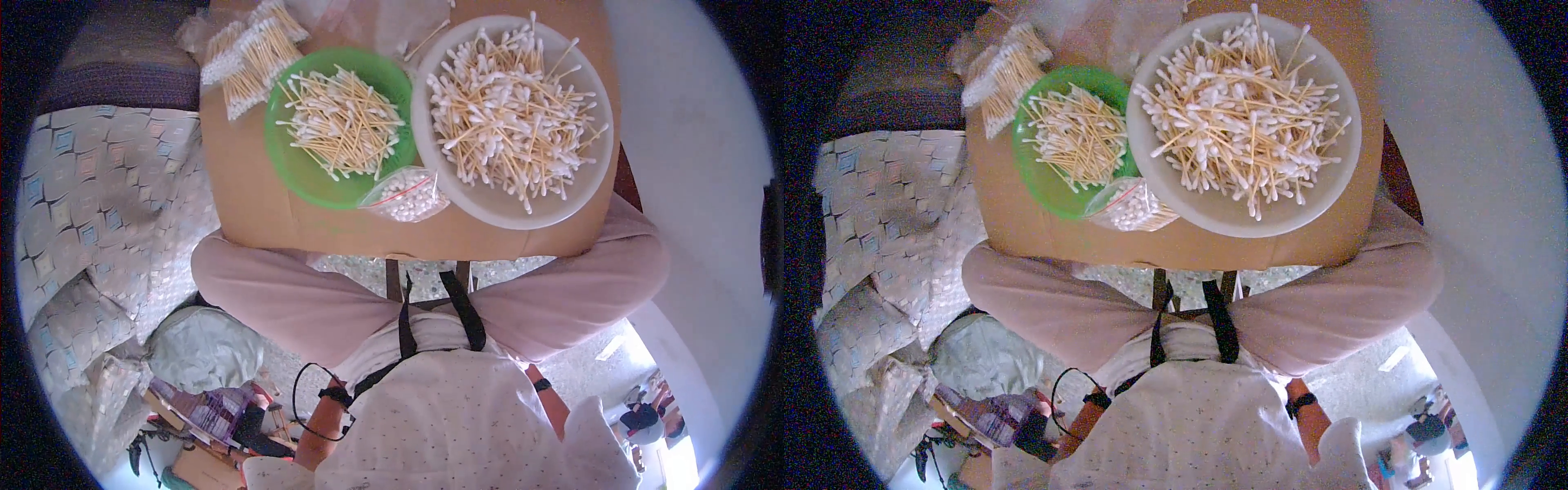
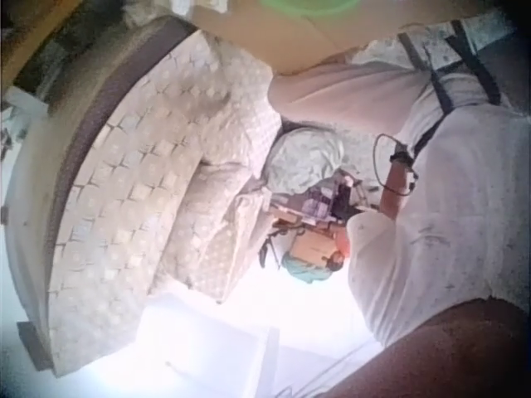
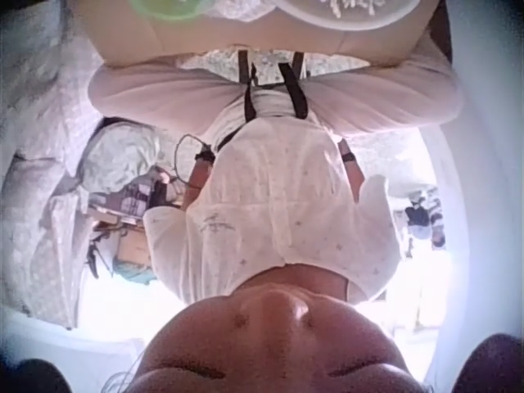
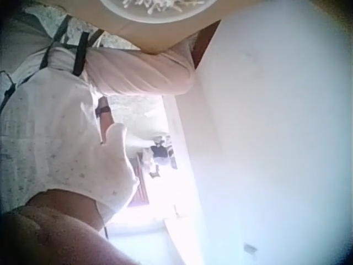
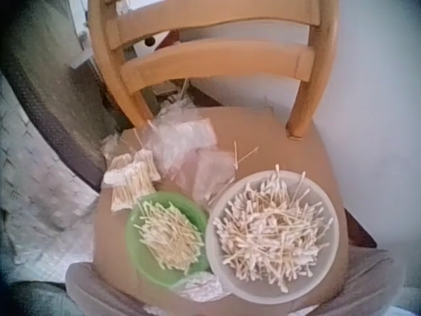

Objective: Packaging cotton swabs into a small plastic bag.

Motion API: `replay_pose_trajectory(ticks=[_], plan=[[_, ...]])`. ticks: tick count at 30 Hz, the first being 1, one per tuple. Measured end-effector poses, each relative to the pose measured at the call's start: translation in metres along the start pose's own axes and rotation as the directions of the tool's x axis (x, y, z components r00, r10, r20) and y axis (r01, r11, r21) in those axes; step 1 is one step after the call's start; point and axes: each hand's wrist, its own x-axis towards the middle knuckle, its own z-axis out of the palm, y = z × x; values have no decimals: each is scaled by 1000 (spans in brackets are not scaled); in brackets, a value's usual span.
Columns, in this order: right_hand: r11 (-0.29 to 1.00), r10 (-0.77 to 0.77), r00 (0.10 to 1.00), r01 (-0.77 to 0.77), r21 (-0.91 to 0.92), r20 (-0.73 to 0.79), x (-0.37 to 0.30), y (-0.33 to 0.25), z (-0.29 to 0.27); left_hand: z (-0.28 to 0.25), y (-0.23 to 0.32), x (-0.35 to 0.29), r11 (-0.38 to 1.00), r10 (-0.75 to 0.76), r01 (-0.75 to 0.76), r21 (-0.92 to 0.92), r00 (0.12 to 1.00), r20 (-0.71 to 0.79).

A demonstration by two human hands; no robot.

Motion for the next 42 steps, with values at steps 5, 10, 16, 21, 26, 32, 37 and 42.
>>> replay_pose_trajectory(ticks=[5,10,16,21,26,32,37,42], plan=[[998,34,999,-32,-50,32,9,-15,5,-27,-7,-15,997,-49,51,53,998,-39],[998,39,997,-35,-49,72,43,-25,39,-39,1,-19,994,-71,79,71,990,-118],[999,44,998,-45,15,55,40,-18,66,-69,4,-3,995,-4,26,98,975,-223],[995,-17,1000,19,95,-21,60,-32,86,-59,22,44,995,98,-84,60,952,-291],[971,-106,986,130,202,-126,99,-58,109,-39,53,108,972,212,-234,-11,900,-381],[933,-224,947,276,230,-228,140,-132,129,-61,62,132,938,266,-344,-46,800,-537],[882,-470,872,471,27,141,141,-308,142,-75,314,87,759,303,-504,-414,835,-460],[593,-616,191,751,291,764,90,-383,320,-25,356,66,855,341,-160,494,891,-300]])
